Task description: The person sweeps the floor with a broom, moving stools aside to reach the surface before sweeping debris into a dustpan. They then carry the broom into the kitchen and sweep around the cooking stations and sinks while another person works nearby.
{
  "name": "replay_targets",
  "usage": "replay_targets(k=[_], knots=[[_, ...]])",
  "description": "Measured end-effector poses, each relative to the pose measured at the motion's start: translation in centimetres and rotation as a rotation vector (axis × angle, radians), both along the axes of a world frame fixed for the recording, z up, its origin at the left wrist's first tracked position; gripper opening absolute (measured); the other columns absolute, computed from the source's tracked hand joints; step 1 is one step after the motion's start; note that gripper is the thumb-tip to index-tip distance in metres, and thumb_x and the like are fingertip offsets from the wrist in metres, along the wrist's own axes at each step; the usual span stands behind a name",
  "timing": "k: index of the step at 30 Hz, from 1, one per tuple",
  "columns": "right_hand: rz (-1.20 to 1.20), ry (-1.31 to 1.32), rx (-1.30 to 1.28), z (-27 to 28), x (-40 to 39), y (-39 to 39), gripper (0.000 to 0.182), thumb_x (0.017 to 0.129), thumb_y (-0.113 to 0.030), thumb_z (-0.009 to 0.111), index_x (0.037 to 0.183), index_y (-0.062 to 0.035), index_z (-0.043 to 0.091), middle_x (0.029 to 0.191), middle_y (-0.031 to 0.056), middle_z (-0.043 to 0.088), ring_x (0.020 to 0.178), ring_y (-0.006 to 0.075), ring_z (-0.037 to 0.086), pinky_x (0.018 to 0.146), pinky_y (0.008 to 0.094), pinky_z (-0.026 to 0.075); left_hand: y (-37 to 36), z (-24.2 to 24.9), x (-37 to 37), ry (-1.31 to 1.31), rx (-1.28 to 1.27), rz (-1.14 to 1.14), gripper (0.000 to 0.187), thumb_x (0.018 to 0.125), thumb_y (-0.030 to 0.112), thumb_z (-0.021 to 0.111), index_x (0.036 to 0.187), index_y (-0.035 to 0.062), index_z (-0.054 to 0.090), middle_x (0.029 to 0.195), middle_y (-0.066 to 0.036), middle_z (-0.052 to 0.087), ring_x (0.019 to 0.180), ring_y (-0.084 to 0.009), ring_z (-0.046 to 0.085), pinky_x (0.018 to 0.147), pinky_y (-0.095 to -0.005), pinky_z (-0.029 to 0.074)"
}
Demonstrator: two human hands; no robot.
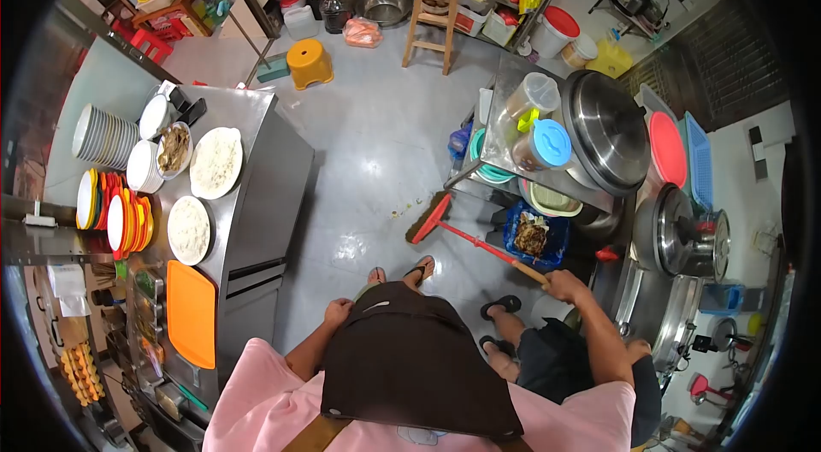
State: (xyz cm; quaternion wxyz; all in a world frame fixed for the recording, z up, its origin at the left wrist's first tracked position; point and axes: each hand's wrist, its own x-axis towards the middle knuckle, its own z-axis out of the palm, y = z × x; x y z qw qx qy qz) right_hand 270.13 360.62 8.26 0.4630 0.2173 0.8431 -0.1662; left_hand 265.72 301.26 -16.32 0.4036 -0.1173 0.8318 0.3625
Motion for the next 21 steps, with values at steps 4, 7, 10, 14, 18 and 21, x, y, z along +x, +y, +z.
replay_targets(k=[4, 7, 10, 14, 18, 21], knots=[[-0.106, -0.033, -0.057, -7.1, 4.0, -0.4, 0.031, 0.088, -0.024, 0.061, 0.109, -0.0024, 0.067, 0.077, 0.0194, 0.069, 0.060, 0.0292, 0.067, 0.055, 0.0426, 0.052, 4.3, 0.9, -4.1, 0.077, 0.095, -0.070, 0.023, 0.091, 0.019, 0.057, 0.098, 0.0023, 0.072, 0.088, -0.009, 0.073, 0.082, -0.0189, 0.069, 0.076, -0.0321, 0.053], [-0.035, 0.177, -0.143, -7.2, 7.1, -1.2, 0.029, 0.088, -0.019, 0.060, 0.109, -0.0007, 0.066, 0.071, 0.0172, 0.066, 0.054, 0.0260, 0.064, 0.049, 0.0396, 0.050, 5.5, 1.3, -6.4, 0.107, 0.209, 0.024, 0.023, 0.091, 0.017, 0.056, 0.101, 0.0019, 0.070, 0.091, -0.009, 0.073, 0.086, -0.0194, 0.069, 0.080, -0.0318, 0.052], [-0.242, 0.091, -0.241, -0.1, 5.3, -4.1, 0.027, 0.087, -0.013, 0.059, 0.109, 0.0013, 0.064, 0.067, 0.0140, 0.063, 0.052, 0.0219, 0.062, 0.046, 0.0361, 0.048, 5.7, 1.7, -7.7, 0.173, 0.204, 0.042, 0.023, 0.092, 0.015, 0.054, 0.103, 0.0016, 0.068, 0.093, -0.009, 0.073, 0.089, -0.0193, 0.069, 0.082, -0.0314, 0.051], [-0.372, 0.156, -0.400, -5.2, 7.6, -6.0, 0.014, 0.089, -0.011, 0.057, 0.096, 0.0004, 0.061, 0.066, 0.0054, 0.058, 0.048, 0.0141, 0.055, 0.040, 0.0314, 0.044, 5.8, 3.1, -10.4, 0.290, 0.140, 0.083, 0.023, 0.092, 0.013, 0.052, 0.102, 0.0009, 0.068, 0.091, -0.009, 0.072, 0.087, -0.0196, 0.068, 0.081, -0.0321, 0.051], [-1.049, -0.105, -0.653, 2.6, 0.2, -10.5, 0.009, 0.093, -0.011, 0.056, 0.095, -0.0024, 0.055, 0.067, 0.0025, 0.054, 0.048, 0.0105, 0.050, 0.039, 0.0259, 0.041, 5.8, 5.2, -14.8, 0.277, 0.055, 0.067, 0.021, 0.090, 0.016, 0.054, 0.095, 0.0032, 0.070, 0.086, -0.010, 0.072, 0.081, -0.0207, 0.067, 0.077, -0.0330, 0.051], [-1.379, -0.164, -0.823, 4.4, -4.0, -11.8, 0.013, 0.097, -0.013, 0.054, 0.103, -0.0020, 0.053, 0.071, 0.0020, 0.053, 0.051, 0.0080, 0.048, 0.041, 0.0237, 0.039, 5.4, 5.0, -18.6, 0.253, -0.003, 0.055, 0.021, 0.090, 0.021, 0.056, 0.091, 0.0057, 0.071, 0.084, -0.012, 0.071, 0.079, -0.0224, 0.067, 0.076, -0.0342, 0.051]])
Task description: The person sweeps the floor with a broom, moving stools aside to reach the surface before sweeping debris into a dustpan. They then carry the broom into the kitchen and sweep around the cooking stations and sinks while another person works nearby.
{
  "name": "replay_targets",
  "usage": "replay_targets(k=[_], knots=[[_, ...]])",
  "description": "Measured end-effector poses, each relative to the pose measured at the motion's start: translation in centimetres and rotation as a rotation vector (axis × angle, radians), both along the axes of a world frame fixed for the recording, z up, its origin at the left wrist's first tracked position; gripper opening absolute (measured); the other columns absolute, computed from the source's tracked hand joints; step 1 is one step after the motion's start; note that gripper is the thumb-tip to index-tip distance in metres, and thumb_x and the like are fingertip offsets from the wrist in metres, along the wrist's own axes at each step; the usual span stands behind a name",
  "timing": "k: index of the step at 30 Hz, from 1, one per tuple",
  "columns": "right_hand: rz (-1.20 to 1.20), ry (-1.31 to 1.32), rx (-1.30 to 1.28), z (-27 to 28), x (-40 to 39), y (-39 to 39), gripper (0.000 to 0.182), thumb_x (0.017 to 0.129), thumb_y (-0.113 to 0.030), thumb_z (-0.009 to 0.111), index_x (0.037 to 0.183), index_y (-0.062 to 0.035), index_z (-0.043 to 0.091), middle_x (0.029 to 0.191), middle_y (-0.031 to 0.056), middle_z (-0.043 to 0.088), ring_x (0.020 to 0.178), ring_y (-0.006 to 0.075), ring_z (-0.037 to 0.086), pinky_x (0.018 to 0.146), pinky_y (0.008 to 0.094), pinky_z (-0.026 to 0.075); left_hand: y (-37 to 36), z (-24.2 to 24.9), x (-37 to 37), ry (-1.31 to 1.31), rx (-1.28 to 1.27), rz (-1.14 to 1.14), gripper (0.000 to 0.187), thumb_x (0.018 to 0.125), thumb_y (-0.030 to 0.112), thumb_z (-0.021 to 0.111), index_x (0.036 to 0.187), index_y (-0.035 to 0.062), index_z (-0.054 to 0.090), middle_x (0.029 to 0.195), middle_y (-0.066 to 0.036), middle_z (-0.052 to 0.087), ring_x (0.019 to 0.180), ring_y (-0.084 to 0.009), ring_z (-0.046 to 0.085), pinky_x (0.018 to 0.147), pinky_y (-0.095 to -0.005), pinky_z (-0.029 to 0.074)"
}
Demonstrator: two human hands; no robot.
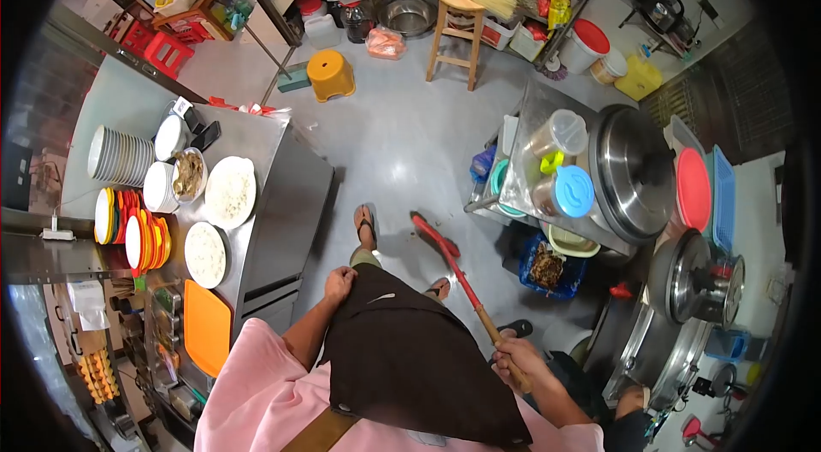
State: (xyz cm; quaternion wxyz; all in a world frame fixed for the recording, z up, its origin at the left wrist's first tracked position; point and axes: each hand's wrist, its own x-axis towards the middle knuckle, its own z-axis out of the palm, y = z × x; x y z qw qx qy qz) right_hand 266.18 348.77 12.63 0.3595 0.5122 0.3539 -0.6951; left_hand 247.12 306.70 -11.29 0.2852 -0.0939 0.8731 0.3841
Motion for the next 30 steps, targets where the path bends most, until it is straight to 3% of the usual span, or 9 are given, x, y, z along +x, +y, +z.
replay_targets(k=[2, 5, 8, 12, 15, 24, 30], knots=[[-0.088, -0.007, -0.056, 1.3, -3.7, -1.3, 0.017, 0.097, -0.016, 0.053, 0.107, -0.0021, 0.054, 0.072, 0.0010, 0.053, 0.052, 0.0068, 0.047, 0.042, 0.0227, 0.039, -0.6, -1.7, -2.3, -0.001, 0.024, 0.004, 0.023, 0.090, 0.025, 0.056, 0.089, 0.0083, 0.072, 0.085, -0.013, 0.071, 0.081, -0.0249, 0.068, 0.076, -0.0364, 0.052], [-0.038, -0.030, -0.045, 4.0, -11.5, -4.4, 0.023, 0.098, -0.020, 0.052, 0.113, -0.0014, 0.053, 0.073, -0.0013, 0.052, 0.054, 0.0056, 0.046, 0.045, 0.0206, 0.038, -0.8, -3.8, -7.4, -0.012, -0.073, -0.068, 0.026, 0.090, 0.031, 0.056, 0.090, 0.0110, 0.073, 0.088, -0.016, 0.071, 0.085, -0.0299, 0.069, 0.079, -0.0409, 0.052], [-0.087, -0.028, -0.028, 2.9, -17.8, -7.4, 0.018, 0.096, -0.023, 0.057, 0.105, -0.0078, 0.053, 0.071, -0.0022, 0.050, 0.054, 0.0081, 0.047, 0.044, 0.0236, 0.039, -1.8, -5.8, -14.8, -0.063, -0.123, -0.187, 0.029, 0.089, 0.037, 0.056, 0.091, 0.0139, 0.074, 0.090, -0.018, 0.071, 0.089, -0.0332, 0.068, 0.081, -0.0440, 0.052], [-0.215, 0.016, -0.012, 3.3, -27.2, -10.4, 0.020, 0.095, -0.019, 0.055, 0.110, -0.0043, 0.052, 0.070, -0.0014, 0.050, 0.053, 0.0084, 0.046, 0.045, 0.0230, 0.039, -3.2, -3.0, -27.0, -0.047, 0.027, -0.210, 0.038, 0.087, 0.040, 0.058, 0.090, 0.0052, 0.072, 0.089, -0.020, 0.070, 0.087, -0.0347, 0.068, 0.080, -0.0436, 0.051], [-0.375, 0.030, -0.073, 3.4, -32.5, -11.7, 0.021, 0.095, -0.017, 0.053, 0.111, -0.0032, 0.051, 0.070, 0.0002, 0.049, 0.052, 0.0095, 0.044, 0.045, 0.0242, 0.037, -4.4, -1.6, -35.0, -0.030, 0.144, -0.192, 0.033, 0.085, 0.033, 0.059, 0.088, 0.0019, 0.070, 0.085, -0.019, 0.070, 0.084, -0.0326, 0.068, 0.078, -0.0411, 0.052], [-0.483, 0.091, -0.079, 3.8, -45.6, -12.2, 0.024, 0.095, -0.017, 0.052, 0.114, -0.0022, 0.050, 0.072, -0.0001, 0.050, 0.052, 0.0092, 0.045, 0.046, 0.0242, 0.038, -4.4, -2.3, -53.7, 0.129, 0.202, -0.079, 0.022, 0.082, 0.024, 0.065, 0.088, 0.0029, 0.070, 0.084, -0.013, 0.071, 0.079, -0.0239, 0.067, 0.074, -0.0357, 0.052], [-0.571, 0.129, -0.177, 1.3, -56.3, -8.4, 0.024, 0.095, -0.016, 0.052, 0.112, 0.0008, 0.049, 0.072, 0.0003, 0.051, 0.053, 0.0089, 0.047, 0.047, 0.0243, 0.040, -4.8, -3.1, -65.8, 0.063, 0.339, 0.150, 0.016, 0.086, 0.015, 0.061, 0.089, 0.0020, 0.069, 0.079, -0.007, 0.069, 0.073, -0.0161, 0.065, 0.071, -0.0313, 0.052]])
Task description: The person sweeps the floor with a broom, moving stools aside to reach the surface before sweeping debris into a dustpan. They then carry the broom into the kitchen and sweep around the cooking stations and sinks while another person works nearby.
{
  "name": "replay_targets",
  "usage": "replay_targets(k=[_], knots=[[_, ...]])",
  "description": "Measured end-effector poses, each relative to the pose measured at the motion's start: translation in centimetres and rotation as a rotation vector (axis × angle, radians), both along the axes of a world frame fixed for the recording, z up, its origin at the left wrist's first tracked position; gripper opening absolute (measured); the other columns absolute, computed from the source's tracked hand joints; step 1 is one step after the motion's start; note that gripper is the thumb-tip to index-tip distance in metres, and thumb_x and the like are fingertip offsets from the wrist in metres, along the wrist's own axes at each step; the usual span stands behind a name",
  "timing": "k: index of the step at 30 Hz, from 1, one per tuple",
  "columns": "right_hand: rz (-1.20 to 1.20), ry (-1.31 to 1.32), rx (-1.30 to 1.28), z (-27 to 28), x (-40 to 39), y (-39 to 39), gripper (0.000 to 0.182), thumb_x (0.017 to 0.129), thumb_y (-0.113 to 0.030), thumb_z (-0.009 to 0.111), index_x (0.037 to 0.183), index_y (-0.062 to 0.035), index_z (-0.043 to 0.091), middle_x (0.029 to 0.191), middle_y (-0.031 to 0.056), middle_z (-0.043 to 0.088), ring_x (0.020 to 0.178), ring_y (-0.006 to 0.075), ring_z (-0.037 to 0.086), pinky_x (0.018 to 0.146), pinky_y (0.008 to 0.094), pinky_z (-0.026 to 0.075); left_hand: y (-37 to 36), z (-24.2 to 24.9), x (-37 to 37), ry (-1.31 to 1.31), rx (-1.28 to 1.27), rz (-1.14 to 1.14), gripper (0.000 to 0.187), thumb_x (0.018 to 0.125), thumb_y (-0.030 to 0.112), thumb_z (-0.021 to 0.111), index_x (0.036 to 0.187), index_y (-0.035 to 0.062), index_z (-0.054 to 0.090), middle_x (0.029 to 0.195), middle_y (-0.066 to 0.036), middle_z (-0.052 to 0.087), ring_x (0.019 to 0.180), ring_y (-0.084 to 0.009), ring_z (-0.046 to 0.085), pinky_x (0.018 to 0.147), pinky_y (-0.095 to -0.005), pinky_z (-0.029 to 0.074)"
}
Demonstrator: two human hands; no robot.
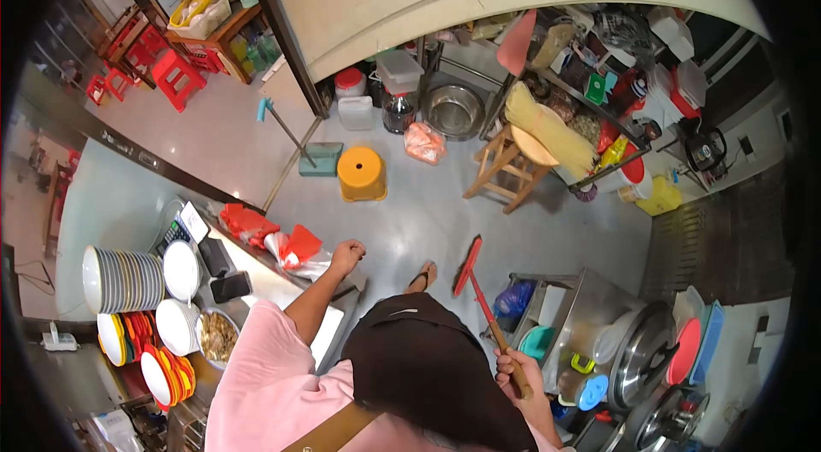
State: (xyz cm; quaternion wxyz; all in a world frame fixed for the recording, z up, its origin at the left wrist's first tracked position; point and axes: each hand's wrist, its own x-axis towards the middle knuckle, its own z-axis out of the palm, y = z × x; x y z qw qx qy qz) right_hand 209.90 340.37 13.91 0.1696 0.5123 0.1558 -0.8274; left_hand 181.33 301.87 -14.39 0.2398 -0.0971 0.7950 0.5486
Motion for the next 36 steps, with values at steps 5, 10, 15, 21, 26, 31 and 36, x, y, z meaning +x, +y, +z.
replay_targets(k=[5, 10, 15, 21, 26, 31, 36], knots=[[0.046, -0.007, -0.104, -2.3, -7.2, 4.1, 0.021, 0.095, -0.017, 0.050, 0.105, 0.0024, 0.050, 0.072, 0.0012, 0.052, 0.055, 0.0102, 0.051, 0.048, 0.0251, 0.042, -1.6, 2.0, -6.7, -0.068, 0.014, 0.209, 0.016, 0.089, 0.014, 0.059, 0.094, 0.0011, 0.066, 0.084, -0.009, 0.068, 0.074, -0.0167, 0.064, 0.070, -0.0311, 0.053], [0.121, 0.014, -0.080, -2.5, -14.0, 7.2, 0.022, 0.094, -0.017, 0.051, 0.104, 0.0029, 0.050, 0.072, 0.0015, 0.052, 0.055, 0.0108, 0.051, 0.050, 0.0258, 0.043, -5.8, 1.2, -10.7, -0.084, -0.014, 0.432, 0.015, 0.089, 0.012, 0.057, 0.094, 0.0025, 0.066, 0.084, -0.008, 0.068, 0.073, -0.0157, 0.063, 0.068, -0.0293, 0.053], [0.099, -0.019, -0.116, -3.6, -18.5, 8.4, 0.022, 0.093, -0.017, 0.053, 0.104, 0.0025, 0.050, 0.073, 0.0008, 0.052, 0.056, 0.0107, 0.050, 0.051, 0.0262, 0.043, -12.2, -2.3, -16.1, -0.009, -0.228, 0.568, 0.017, 0.089, 0.016, 0.057, 0.097, 0.0049, 0.067, 0.083, -0.007, 0.068, 0.067, -0.0156, 0.062, 0.056, -0.0300, 0.049], [0.086, -0.019, -0.006, -3.7, -25.6, 6.0, 0.018, 0.093, -0.016, 0.052, 0.102, -0.0013, 0.050, 0.073, -0.0007, 0.052, 0.057, 0.0102, 0.050, 0.054, 0.0266, 0.044, -19.4, -0.8, -27.7, 0.114, -0.655, 0.700, 0.034, 0.093, 0.029, 0.052, 0.105, 0.0005, 0.065, 0.097, -0.021, 0.068, 0.091, -0.0366, 0.065, 0.085, -0.0434, 0.050], [-0.048, -0.012, 0.073, -3.9, -30.7, 2.3, 0.024, 0.095, -0.017, 0.051, 0.109, 0.0017, 0.047, 0.075, 0.0010, 0.051, 0.056, 0.0100, 0.050, 0.053, 0.0279, 0.043, -24.4, 1.4, -41.4, 0.440, -0.652, 0.803, 0.058, 0.099, 0.046, 0.044, 0.117, -0.0074, 0.056, 0.116, -0.031, 0.059, 0.108, -0.0408, 0.058, 0.094, -0.0445, 0.045], [-0.216, -0.207, 0.106, -0.6, -36.1, -2.2, 0.011, 0.092, -0.015, 0.053, 0.099, -0.0065, 0.052, 0.070, -0.0014, 0.054, 0.051, 0.0087, 0.052, 0.045, 0.0246, 0.043, -23.3, 5.0, -52.1, 0.282, -0.684, 0.541, 0.073, 0.095, 0.054, 0.050, 0.134, -0.0083, 0.040, 0.126, -0.032, 0.054, 0.118, -0.0411, 0.055, 0.100, -0.0443, 0.042], [-0.341, -0.249, 0.120, 1.2, -38.0, -5.7, 0.014, 0.092, -0.016, 0.054, 0.102, -0.0061, 0.052, 0.071, -0.0015, 0.052, 0.051, 0.0080, 0.048, 0.046, 0.0236, 0.041, -26.0, 0.5, -54.6, 0.059, -0.825, 0.233, 0.056, 0.086, 0.035, 0.069, 0.123, -0.0025, 0.049, 0.107, -0.024, 0.061, 0.093, -0.0342, 0.060, 0.079, -0.0430, 0.049]])
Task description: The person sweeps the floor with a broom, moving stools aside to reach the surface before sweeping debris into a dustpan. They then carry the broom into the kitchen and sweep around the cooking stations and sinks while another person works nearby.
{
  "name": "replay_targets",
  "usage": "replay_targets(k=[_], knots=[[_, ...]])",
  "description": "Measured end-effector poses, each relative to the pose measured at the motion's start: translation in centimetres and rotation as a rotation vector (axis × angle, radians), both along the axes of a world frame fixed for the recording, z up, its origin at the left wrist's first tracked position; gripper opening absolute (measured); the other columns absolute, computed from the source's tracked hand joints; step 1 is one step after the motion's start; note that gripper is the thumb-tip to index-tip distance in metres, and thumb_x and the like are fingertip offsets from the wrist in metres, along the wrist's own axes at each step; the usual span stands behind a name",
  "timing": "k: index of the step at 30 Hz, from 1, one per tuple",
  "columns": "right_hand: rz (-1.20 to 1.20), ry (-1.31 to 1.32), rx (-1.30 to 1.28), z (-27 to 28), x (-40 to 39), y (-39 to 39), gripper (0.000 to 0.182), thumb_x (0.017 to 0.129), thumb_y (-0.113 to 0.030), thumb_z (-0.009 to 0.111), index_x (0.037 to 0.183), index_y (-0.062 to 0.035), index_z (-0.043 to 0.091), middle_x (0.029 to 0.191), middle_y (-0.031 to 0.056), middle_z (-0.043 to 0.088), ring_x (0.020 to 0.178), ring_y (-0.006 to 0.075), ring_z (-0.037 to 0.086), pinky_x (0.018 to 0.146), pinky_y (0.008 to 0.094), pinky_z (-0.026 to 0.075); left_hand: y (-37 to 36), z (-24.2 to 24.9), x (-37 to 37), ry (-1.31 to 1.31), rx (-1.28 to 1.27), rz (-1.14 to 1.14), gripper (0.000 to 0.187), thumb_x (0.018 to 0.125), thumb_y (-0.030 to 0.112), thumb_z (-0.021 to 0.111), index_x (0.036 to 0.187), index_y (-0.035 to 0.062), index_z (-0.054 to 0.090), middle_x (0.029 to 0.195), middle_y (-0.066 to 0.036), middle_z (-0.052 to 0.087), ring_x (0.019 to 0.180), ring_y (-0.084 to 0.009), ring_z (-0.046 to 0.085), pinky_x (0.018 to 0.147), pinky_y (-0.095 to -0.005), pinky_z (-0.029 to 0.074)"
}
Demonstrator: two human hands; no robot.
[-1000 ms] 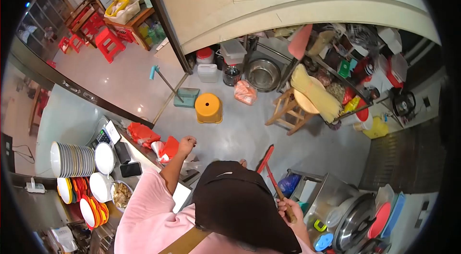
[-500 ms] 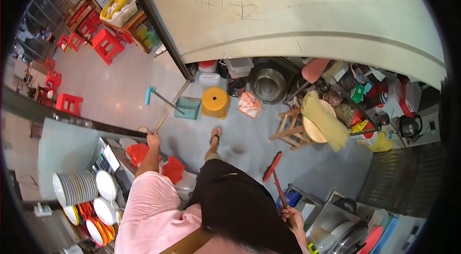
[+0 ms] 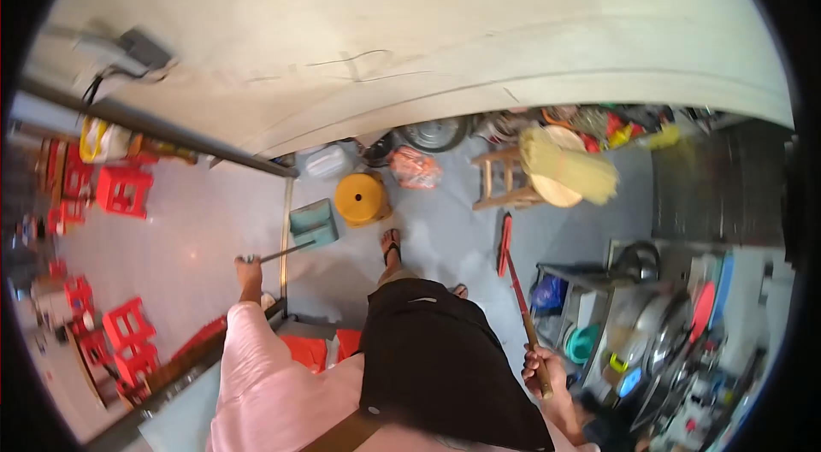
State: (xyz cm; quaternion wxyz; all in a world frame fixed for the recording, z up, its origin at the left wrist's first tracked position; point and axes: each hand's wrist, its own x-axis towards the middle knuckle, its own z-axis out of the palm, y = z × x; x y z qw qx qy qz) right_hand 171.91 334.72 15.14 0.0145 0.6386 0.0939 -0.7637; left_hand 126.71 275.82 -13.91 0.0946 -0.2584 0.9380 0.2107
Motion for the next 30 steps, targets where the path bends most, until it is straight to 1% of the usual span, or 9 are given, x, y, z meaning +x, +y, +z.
replay_targets(k=[1, 3, 6, 11, 16, 23, 26, 28, 30], knots=[[-0.021, -0.004, 0.001, 0.0, 0.2, -0.5, 0.014, 0.093, -0.016, 0.053, 0.103, -0.0060, 0.051, 0.071, -0.0014, 0.052, 0.051, 0.0079, 0.048, 0.046, 0.0235, 0.041, -1.5, -2.3, -0.6, -0.014, -0.027, -0.006, 0.041, 0.086, 0.025, 0.071, 0.112, -0.0028, 0.056, 0.088, -0.020, 0.066, 0.067, -0.0278, 0.065, 0.058, -0.0401, 0.054], [-0.065, 0.013, -0.012, -0.5, 1.5, -1.2, 0.015, 0.095, -0.016, 0.053, 0.105, -0.0057, 0.050, 0.071, -0.0013, 0.051, 0.052, 0.0077, 0.047, 0.047, 0.0228, 0.040, 0.4, 1.0, 0.2, -0.218, 0.192, 0.097, 0.022, 0.087, 0.018, 0.068, 0.088, -0.0015, 0.059, 0.063, -0.011, 0.059, 0.045, -0.0191, 0.054, 0.037, -0.0352, 0.043], [-0.121, 0.021, -0.009, -1.2, 3.7, -2.3, 0.014, 0.096, -0.016, 0.052, 0.104, -0.0054, 0.050, 0.071, -0.0012, 0.050, 0.053, 0.0078, 0.047, 0.047, 0.0222, 0.040, 1.3, 2.1, 2.0, -0.179, 0.271, 0.179, 0.018, 0.084, 0.015, 0.070, 0.086, -0.0011, 0.063, 0.062, -0.010, 0.060, 0.045, -0.0209, 0.055, 0.039, -0.0360, 0.044], [-0.199, -0.082, 0.059, -1.6, 8.5, -4.2, 0.010, 0.094, -0.013, 0.055, 0.096, -0.0028, 0.053, 0.074, 0.0032, 0.054, 0.055, 0.0103, 0.049, 0.047, 0.0245, 0.043, 3.4, 4.5, 4.2, -0.248, 0.013, 0.092, 0.027, 0.085, 0.024, 0.071, 0.074, 0.0031, 0.059, 0.060, -0.008, 0.055, 0.045, -0.0197, 0.052, 0.039, -0.0362, 0.041], [-0.166, -0.119, 0.163, -3.2, 17.9, -5.5, 0.012, 0.093, -0.013, 0.057, 0.093, -0.0014, 0.054, 0.075, 0.0052, 0.056, 0.056, 0.0133, 0.051, 0.048, 0.0268, 0.044, 8.3, 6.7, 6.7, -0.233, 0.207, 0.073, 0.032, 0.084, 0.025, 0.071, 0.069, 0.0010, 0.057, 0.054, -0.010, 0.052, 0.040, -0.0242, 0.051, 0.038, -0.0387, 0.044], [-0.011, -0.218, 0.269, -8.0, 34.3, -8.6, 0.018, 0.089, -0.017, 0.060, 0.088, 0.0000, 0.057, 0.068, 0.0052, 0.054, 0.054, 0.0138, 0.053, 0.043, 0.0298, 0.043, 19.7, 10.2, 9.9, -0.384, 0.139, -0.266, 0.026, 0.086, 0.021, 0.071, 0.074, 0.0019, 0.057, 0.051, -0.008, 0.047, 0.037, -0.0222, 0.047, 0.036, -0.0377, 0.042], [0.082, -0.305, 0.312, -8.9, 39.3, -10.2, 0.020, 0.089, -0.019, 0.060, 0.092, 0.0005, 0.060, 0.066, 0.0054, 0.055, 0.050, 0.0132, 0.053, 0.041, 0.0297, 0.043, 26.0, 10.4, 11.5, -0.370, 0.252, -0.455, 0.025, 0.085, 0.020, 0.071, 0.074, 0.0026, 0.057, 0.051, -0.006, 0.046, 0.037, -0.0198, 0.045, 0.035, -0.0367, 0.042], [0.147, -0.368, 0.372, -11.8, 43.5, -12.6, 0.026, 0.090, -0.021, 0.059, 0.104, 0.0007, 0.063, 0.068, 0.0059, 0.058, 0.048, 0.0133, 0.054, 0.041, 0.0299, 0.044, 30.4, 10.4, 12.7, -0.327, 0.272, -0.591, 0.019, 0.084, 0.015, 0.069, 0.076, 0.0023, 0.057, 0.050, -0.004, 0.046, 0.035, -0.0162, 0.044, 0.033, -0.0336, 0.039], [0.239, -0.419, 0.420, -13.0, 47.1, -14.3, 0.027, 0.092, -0.021, 0.057, 0.108, -0.0013, 0.063, 0.068, 0.0071, 0.059, 0.049, 0.0143, 0.056, 0.041, 0.0307, 0.046, 35.4, 10.6, 13.9, -0.307, 0.174, -0.849, 0.017, 0.084, 0.014, 0.068, 0.077, 0.0028, 0.058, 0.051, -0.002, 0.046, 0.036, -0.0143, 0.043, 0.033, -0.0323, 0.039]])
